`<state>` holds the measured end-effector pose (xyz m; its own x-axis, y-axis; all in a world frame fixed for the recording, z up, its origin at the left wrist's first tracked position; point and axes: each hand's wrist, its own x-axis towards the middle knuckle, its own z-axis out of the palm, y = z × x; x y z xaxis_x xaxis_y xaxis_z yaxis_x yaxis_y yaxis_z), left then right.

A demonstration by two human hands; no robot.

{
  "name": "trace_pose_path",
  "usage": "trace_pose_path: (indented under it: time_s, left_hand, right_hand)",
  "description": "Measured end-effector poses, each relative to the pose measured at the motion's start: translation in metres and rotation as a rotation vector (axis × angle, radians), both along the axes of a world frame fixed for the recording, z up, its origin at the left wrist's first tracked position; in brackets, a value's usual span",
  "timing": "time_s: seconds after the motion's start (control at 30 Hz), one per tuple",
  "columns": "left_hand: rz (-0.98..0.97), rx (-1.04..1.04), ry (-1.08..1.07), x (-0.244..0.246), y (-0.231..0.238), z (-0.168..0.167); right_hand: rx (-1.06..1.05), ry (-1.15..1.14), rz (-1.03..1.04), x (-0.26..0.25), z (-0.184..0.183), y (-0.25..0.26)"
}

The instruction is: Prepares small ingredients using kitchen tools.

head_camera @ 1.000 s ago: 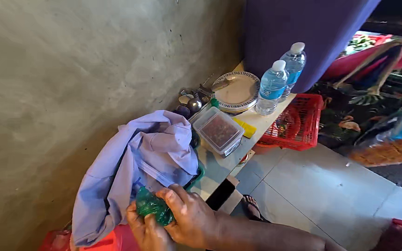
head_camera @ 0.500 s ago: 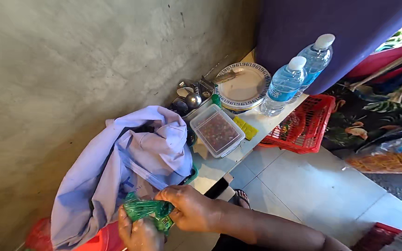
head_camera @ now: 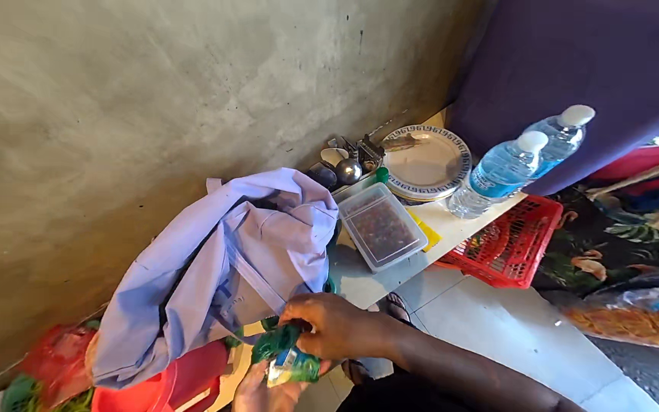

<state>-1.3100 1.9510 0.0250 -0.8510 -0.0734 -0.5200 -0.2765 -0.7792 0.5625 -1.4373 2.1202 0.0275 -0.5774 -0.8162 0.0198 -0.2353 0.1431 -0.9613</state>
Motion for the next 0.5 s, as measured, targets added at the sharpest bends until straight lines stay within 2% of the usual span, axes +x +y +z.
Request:
trace_pose_path:
  time_s: [0.07,0.1,0.13,0.2,0.27,0.33,0.4,0.5]
  left_hand:
    - [0.012,0.044,-0.005,-0.002,0.007,-0.002]
    - [0.018,0.068,0.003,-0.003,0.010,-0.003]
    - [0.021,0.088,0.013,-0.004,0.013,-0.004]
    - [0.061,0.087,0.012,-0.010,0.022,-0.001]
    - [0.146,0.119,-0.013,-0.016,0.037,0.006]
    - [0.211,0.137,-0.023,-0.024,0.051,0.012]
    - [0.255,0.114,-0.038,-0.032,0.066,0.016]
    - [0.285,0.053,-0.065,-0.035,0.081,0.012]
  right_hand:
    - [-0.051,-0.096,0.229,-0.026,0.010,0.017]
    - [-0.080,-0.115,0.264,-0.040,0.016,0.030]
    - [-0.107,-0.106,0.219,-0.054,0.023,0.046]
    - [-0.091,0.031,-0.055,-0.087,0.034,0.081]
    - [0.055,0.317,-0.442,-0.124,0.022,0.105]
    - [0.300,0.470,-0.662,-0.156,0.008,0.119]
    - [0.470,0.454,-0.683,-0.177,-0.003,0.122]
    - [0.572,0.431,-0.565,-0.175,-0.013,0.111]
